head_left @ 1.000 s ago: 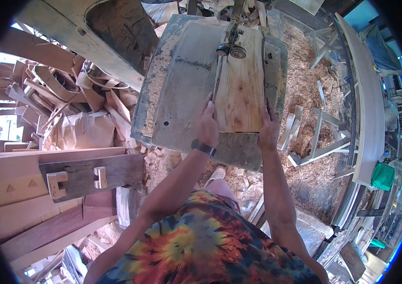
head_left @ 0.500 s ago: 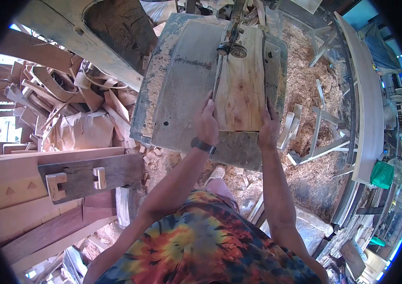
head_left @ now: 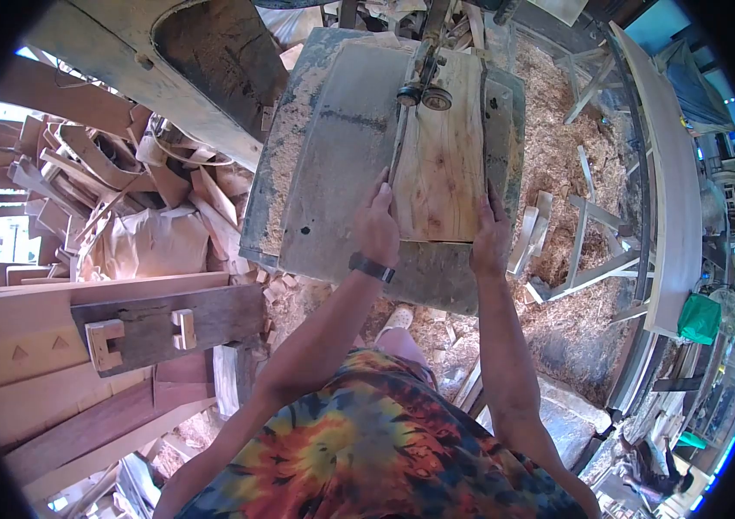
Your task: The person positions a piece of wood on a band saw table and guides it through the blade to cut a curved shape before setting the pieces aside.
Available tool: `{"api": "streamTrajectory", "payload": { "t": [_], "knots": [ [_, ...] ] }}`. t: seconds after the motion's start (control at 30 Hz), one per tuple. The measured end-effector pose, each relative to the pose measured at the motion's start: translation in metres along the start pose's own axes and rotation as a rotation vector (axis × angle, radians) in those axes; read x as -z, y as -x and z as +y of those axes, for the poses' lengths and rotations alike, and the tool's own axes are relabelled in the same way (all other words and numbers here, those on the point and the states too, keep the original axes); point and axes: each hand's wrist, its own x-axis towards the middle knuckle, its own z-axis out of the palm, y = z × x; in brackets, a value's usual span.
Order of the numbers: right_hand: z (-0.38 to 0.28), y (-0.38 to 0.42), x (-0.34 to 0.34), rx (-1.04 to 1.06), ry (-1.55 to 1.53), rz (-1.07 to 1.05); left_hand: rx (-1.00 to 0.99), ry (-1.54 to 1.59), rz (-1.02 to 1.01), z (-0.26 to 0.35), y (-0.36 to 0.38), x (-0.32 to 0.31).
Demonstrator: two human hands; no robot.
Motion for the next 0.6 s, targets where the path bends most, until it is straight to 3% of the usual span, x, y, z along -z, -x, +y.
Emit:
{"api": "streamTrajectory", "payload": {
  "t": [0.6],
  "knots": [
    [0.011,-0.006,-0.002,-0.041,-0.047,0.037,0.006,-0.018,0.005,0.004,-0.005,-0.001]
  ]
}}
